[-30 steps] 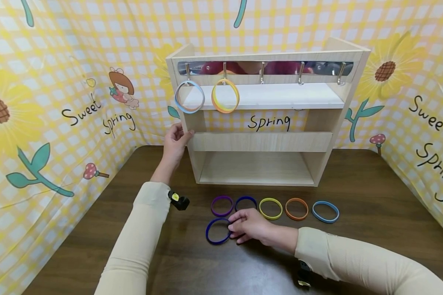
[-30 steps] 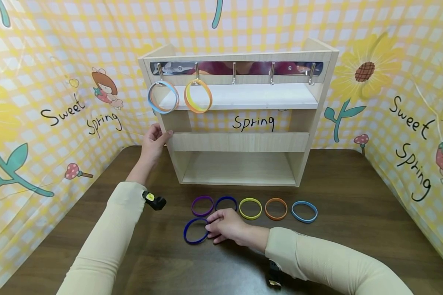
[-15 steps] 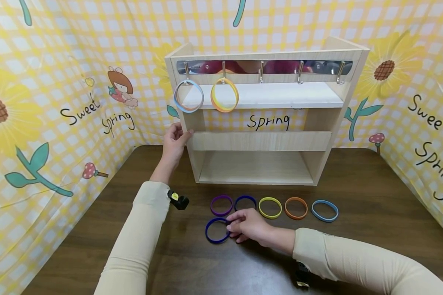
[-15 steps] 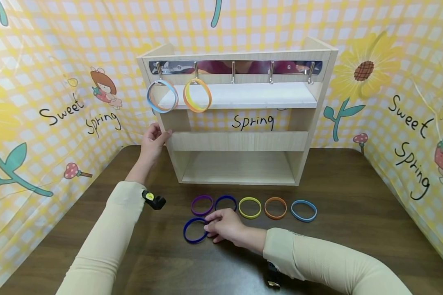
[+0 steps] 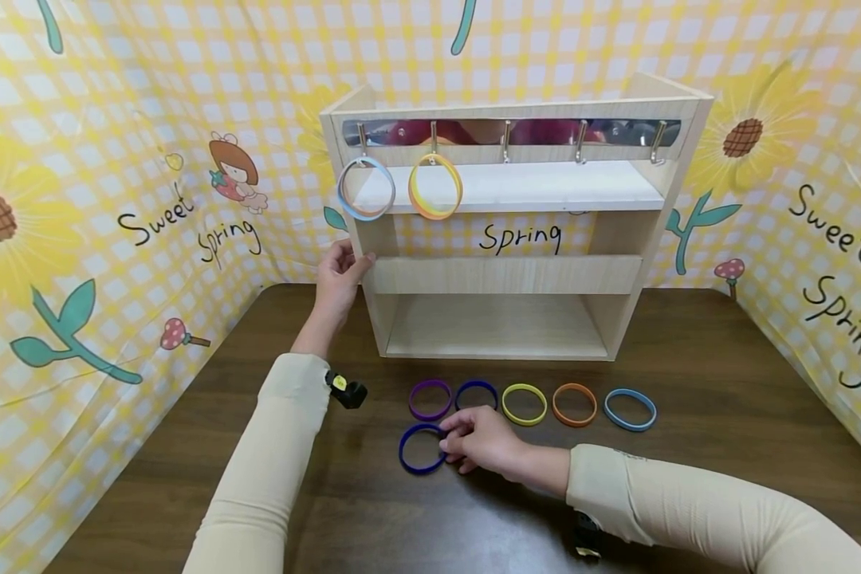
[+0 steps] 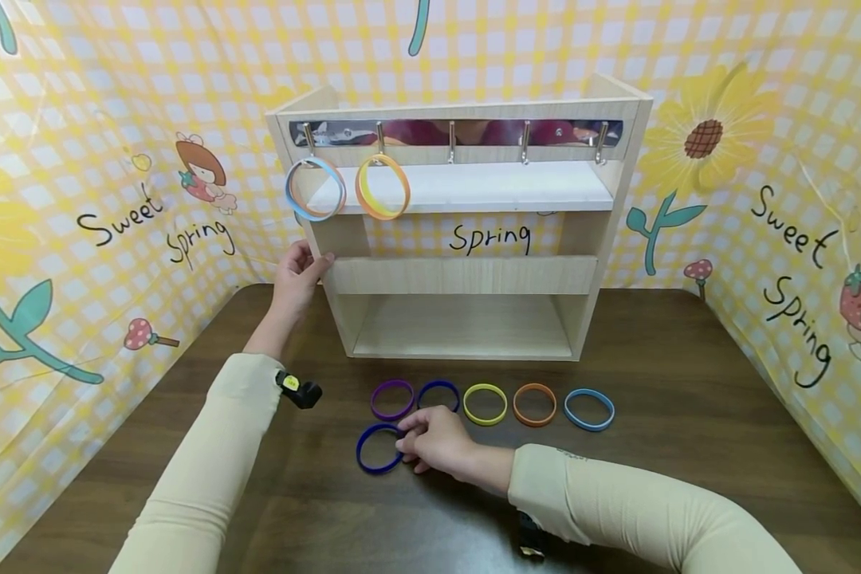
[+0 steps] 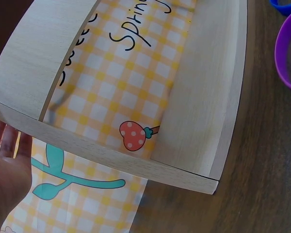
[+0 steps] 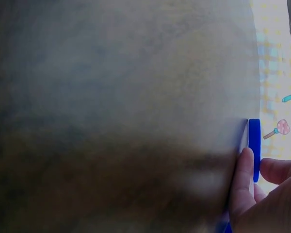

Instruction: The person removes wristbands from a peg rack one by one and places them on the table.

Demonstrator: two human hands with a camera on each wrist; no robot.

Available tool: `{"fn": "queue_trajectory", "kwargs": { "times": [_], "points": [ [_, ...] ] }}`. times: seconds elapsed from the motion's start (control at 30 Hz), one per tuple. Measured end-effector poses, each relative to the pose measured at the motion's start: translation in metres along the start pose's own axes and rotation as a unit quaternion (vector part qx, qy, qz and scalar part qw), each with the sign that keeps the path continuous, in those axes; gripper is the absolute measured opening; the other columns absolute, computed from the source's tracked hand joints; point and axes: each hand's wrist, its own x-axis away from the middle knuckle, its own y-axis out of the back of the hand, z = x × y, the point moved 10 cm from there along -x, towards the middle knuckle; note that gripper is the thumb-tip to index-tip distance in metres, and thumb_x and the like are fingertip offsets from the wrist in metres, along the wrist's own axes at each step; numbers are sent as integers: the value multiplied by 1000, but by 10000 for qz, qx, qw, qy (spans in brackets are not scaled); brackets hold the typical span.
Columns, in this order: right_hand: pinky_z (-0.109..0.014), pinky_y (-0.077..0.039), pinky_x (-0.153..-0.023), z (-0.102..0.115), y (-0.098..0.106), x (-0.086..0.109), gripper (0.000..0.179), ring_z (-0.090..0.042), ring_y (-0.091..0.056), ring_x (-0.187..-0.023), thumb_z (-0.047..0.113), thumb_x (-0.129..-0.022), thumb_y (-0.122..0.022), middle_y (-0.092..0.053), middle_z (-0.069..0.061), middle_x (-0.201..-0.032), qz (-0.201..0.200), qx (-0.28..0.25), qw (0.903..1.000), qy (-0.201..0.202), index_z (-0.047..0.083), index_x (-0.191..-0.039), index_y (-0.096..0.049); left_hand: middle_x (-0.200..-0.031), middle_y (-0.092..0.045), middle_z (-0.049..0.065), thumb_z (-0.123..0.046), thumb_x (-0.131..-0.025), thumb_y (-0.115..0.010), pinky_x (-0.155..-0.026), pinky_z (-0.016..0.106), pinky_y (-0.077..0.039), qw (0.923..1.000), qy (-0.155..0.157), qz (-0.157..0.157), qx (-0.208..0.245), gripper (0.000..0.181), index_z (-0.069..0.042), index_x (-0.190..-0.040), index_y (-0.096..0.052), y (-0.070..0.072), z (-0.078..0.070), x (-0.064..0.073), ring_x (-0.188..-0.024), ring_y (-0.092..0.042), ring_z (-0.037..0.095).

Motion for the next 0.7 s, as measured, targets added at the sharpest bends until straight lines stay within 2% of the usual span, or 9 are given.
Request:
{"fn": "queue_trajectory", "kwargs": {
  "times": [0.07,0.13,0.3,0.37,0.57,0.7],
  "points": [
    [-33,-55,-53,0,0,0,27,-20,-67,-68,-2,-85,-69,-64,-7,-79,16,1,10000,10,-9,-110,-63,-103,-58,9,3,-91,-61,-76,23,-46,10000,17,-2,-10,29,7,-119,-54,0,1,0,-90,-56,11],
    [-33,-55,-53,0,0,-1,27,-21,-67,-69,-2,-85,-69,-63,-8,-79,32,-5,10000,14,-9,-110,-63,-104,-58,9,3,-90,-61,-77,23,-46,10000,42,-3,-1,29,6,-118,-55,1,1,0,-90,-56,12],
    [-34,-55,-53,-1,0,-1,28,-20,-67,-69,-2,-85,-69,-63,-8,-80,50,-15,10000,39,-9,-111,-63,-116,-53,28,3,-91,-61,-79,25,-46,10000,51,-7,22,28,5,-117,-55,2,2,0,-91,-56,12],
    [-34,-55,-54,-1,0,-1,27,-20,-66,-69,-3,-85,-69,-63,-9,-80,55,-28,10000,49,-9,-111,-63,-116,-54,28,3,-91,-61,-78,24,-46,10000,41,-12,13,28,6,-118,-55,2,1,0,-91,-56,12],
    [-35,-55,-54,4,2,1,26,-20,-66,-70,-4,-84,-69,-63,-10,-81,51,-73,9999,117,-10,-109,-62,-99,-60,-1,2,-91,-62,-78,23,-46,10000,29,0,-43,30,7,-120,-54,1,2,-1,-91,-56,12],
    [-36,-55,-54,13,6,1,26,-22,-66,-71,-4,-84,-68,-63,-11,-82,11,-124,9996,250,-11,-108,-62,-97,-60,-2,3,-91,-61,-77,24,-46,10000,10,-1,10,29,6,-118,-55,0,1,0,-91,-56,12]
  ]
}}
